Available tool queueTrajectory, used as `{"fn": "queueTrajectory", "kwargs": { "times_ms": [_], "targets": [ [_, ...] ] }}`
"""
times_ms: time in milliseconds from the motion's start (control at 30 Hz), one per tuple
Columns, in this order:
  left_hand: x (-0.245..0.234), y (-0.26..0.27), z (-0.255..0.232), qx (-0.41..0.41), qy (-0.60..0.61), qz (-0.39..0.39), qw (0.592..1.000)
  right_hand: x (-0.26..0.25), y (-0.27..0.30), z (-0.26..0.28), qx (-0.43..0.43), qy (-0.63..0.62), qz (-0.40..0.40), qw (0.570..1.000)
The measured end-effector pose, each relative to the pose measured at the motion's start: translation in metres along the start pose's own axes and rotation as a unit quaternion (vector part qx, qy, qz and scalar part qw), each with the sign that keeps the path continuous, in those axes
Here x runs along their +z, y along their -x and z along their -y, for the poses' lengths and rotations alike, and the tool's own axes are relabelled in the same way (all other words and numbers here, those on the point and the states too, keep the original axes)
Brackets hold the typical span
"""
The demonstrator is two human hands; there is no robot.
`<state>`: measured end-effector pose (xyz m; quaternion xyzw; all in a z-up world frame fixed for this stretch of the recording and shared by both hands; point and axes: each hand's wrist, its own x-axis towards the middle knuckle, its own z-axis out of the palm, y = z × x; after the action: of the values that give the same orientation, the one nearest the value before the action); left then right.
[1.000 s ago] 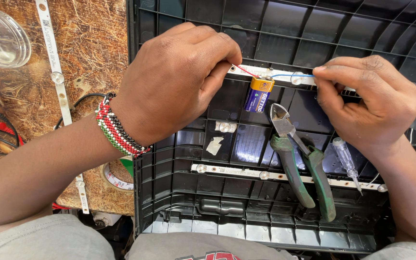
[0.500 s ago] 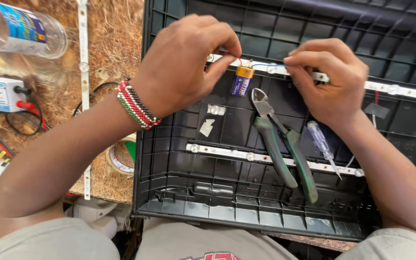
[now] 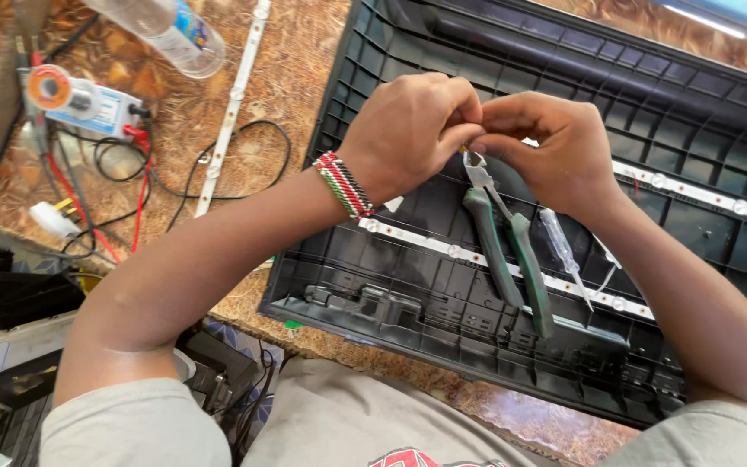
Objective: The person solders wires to a 9V battery and then connects the battery to an LED strip inside a black plastic crate. They use a soldering iron, pliers, and a screwdriver to assemble and test the circuit.
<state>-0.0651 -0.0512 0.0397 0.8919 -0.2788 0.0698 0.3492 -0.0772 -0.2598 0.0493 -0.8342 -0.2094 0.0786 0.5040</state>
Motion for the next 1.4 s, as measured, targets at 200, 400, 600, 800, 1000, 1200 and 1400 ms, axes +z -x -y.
{"fn": "queueTrajectory", "kwargs": {
  "times_ms": [200, 400, 600, 800, 1000, 1200, 1400],
  "targets": [
    [-0.032, 0.002, 0.006, -0.043, 0.16, 0.053, 0.985, 0.004, 0.009, 0.008, -0.06, 0.061, -0.026, 0.996],
    [-0.015, -0.003, 0.044, -0.094, 0.207, 0.236, 0.945, -0.005, 0.022, 0.001, -0.047, -0.091, 0.012, 0.995],
    [0.0, 0.002, 0.035, -0.113, 0.472, 0.153, 0.861, 0.005, 0.026, -0.016, -0.001, -0.148, -0.002, 0.989],
    [-0.005, 0.007, 0.039, -0.121, 0.419, 0.135, 0.89, 0.011, 0.024, -0.028, 0.148, -0.223, -0.102, 0.958],
    [-0.014, 0.013, 0.026, 0.005, 0.307, 0.087, 0.948, 0.009, 0.028, -0.037, 0.151, -0.214, -0.122, 0.957],
    [0.004, 0.014, 0.046, 0.034, 0.169, 0.046, 0.984, -0.001, 0.024, -0.041, 0.081, -0.075, -0.073, 0.991],
    [0.007, 0.015, 0.066, 0.046, -0.051, 0.108, 0.992, -0.003, 0.024, -0.065, -0.061, 0.166, -0.066, 0.982]
  ]
}}
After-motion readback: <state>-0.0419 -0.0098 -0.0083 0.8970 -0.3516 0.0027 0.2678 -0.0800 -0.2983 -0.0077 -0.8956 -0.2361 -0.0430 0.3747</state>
